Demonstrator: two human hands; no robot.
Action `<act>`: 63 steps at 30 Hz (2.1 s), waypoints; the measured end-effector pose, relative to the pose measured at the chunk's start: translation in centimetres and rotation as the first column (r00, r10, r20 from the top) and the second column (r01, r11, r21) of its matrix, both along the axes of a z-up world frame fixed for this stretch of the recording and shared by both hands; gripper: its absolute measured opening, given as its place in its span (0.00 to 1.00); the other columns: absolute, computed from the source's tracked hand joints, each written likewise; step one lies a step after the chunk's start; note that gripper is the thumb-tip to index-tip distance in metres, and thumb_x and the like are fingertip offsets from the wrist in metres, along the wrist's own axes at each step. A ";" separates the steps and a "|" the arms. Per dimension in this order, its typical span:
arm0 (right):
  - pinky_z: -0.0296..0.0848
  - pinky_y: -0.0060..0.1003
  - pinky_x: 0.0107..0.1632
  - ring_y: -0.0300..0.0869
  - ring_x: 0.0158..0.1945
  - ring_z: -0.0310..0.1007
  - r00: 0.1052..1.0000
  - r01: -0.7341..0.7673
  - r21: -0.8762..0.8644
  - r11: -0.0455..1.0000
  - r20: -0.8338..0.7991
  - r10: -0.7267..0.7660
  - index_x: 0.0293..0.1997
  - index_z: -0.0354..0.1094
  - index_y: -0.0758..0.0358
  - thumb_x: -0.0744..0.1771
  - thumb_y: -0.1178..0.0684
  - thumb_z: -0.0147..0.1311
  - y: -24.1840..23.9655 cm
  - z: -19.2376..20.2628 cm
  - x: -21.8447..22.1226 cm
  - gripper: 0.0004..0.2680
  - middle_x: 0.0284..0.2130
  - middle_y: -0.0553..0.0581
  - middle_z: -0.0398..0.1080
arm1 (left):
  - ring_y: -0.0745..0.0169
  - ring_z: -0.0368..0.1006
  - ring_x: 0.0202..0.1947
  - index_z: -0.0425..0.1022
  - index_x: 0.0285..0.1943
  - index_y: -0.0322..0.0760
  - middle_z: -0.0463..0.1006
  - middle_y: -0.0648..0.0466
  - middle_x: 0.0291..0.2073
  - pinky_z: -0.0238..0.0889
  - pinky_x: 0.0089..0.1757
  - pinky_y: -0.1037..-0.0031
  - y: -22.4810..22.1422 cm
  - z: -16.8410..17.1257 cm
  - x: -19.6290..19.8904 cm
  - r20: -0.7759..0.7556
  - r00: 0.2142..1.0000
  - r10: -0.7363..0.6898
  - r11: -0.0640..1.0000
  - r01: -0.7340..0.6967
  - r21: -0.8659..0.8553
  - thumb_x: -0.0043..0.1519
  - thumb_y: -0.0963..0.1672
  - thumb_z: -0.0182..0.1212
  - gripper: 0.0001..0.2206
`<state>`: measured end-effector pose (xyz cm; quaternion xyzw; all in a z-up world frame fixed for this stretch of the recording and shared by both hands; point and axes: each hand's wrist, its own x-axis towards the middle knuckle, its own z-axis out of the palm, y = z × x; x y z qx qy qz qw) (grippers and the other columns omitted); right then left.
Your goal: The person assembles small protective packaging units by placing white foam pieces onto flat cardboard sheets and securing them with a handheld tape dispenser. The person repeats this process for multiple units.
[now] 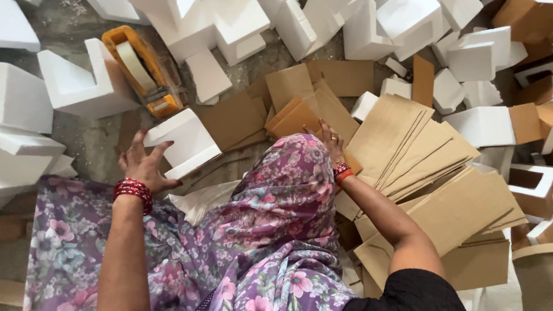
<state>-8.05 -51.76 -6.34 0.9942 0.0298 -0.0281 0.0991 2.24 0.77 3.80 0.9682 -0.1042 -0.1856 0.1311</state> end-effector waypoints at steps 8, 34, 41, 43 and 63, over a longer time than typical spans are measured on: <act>0.54 0.69 0.62 0.65 0.73 0.41 0.989 0.139 0.031 0.990 -0.061 -0.137 0.78 0.32 0.30 0.66 0.28 0.45 1.6 -1.5 1.1 0.32 0.75 0.73 0.28 | 0.38 0.41 0.76 0.66 0.68 0.66 0.38 0.53 0.77 0.38 0.67 0.37 0.0 0.2 0.2 -0.022 1.000 -0.002 0.999 0.003 0.033 0.28 0.55 0.84 0.51; 0.57 0.52 0.72 0.57 0.72 0.49 0.997 0.038 0.819 0.573 0.007 -0.076 0.75 0.41 0.52 0.50 0.45 0.82 33.9 9.7 15.7 0.49 0.68 0.67 0.49 | 0.40 0.39 0.76 0.56 0.73 0.49 0.35 0.45 0.77 0.39 0.67 0.41 1.1 0.4 1.0 -0.119 0.993 -0.004 0.996 -0.006 -0.084 0.33 0.56 0.85 0.56; 0.74 0.43 0.56 0.49 0.55 0.73 0.952 0.306 0.892 0.332 -0.292 -0.094 0.63 0.61 0.64 0.55 0.55 0.79 29.1 7.5 17.1 0.33 0.54 0.64 0.72 | 0.35 0.44 0.73 0.56 0.75 0.46 0.40 0.42 0.75 0.46 0.67 0.52 2.2 -2.1 0.8 0.031 0.999 -0.017 0.920 0.028 -0.391 0.32 0.53 0.83 0.57; 0.80 0.38 0.52 0.46 0.49 0.79 0.907 0.421 0.879 0.223 -0.414 -0.083 0.57 0.67 0.69 0.56 0.57 0.76 29.6 7.1 17.2 0.26 0.47 0.61 0.78 | 0.31 0.42 0.73 0.57 0.74 0.40 0.41 0.38 0.73 0.46 0.66 0.53 2.9 -2.9 0.9 0.119 0.993 -0.011 0.828 0.075 -0.556 0.32 0.53 0.83 0.56; 0.84 0.37 0.46 0.43 0.42 0.82 0.753 0.648 0.762 -0.006 -0.640 0.153 0.52 0.73 0.72 0.62 0.60 0.64 28.1 0.9 18.4 0.14 0.42 0.60 0.80 | 0.52 0.74 0.47 0.78 0.54 0.42 0.74 0.50 0.47 0.71 0.48 0.66 -0.1 -4.2 3.4 0.011 0.803 0.596 0.496 -0.357 -0.791 0.46 0.39 0.76 0.24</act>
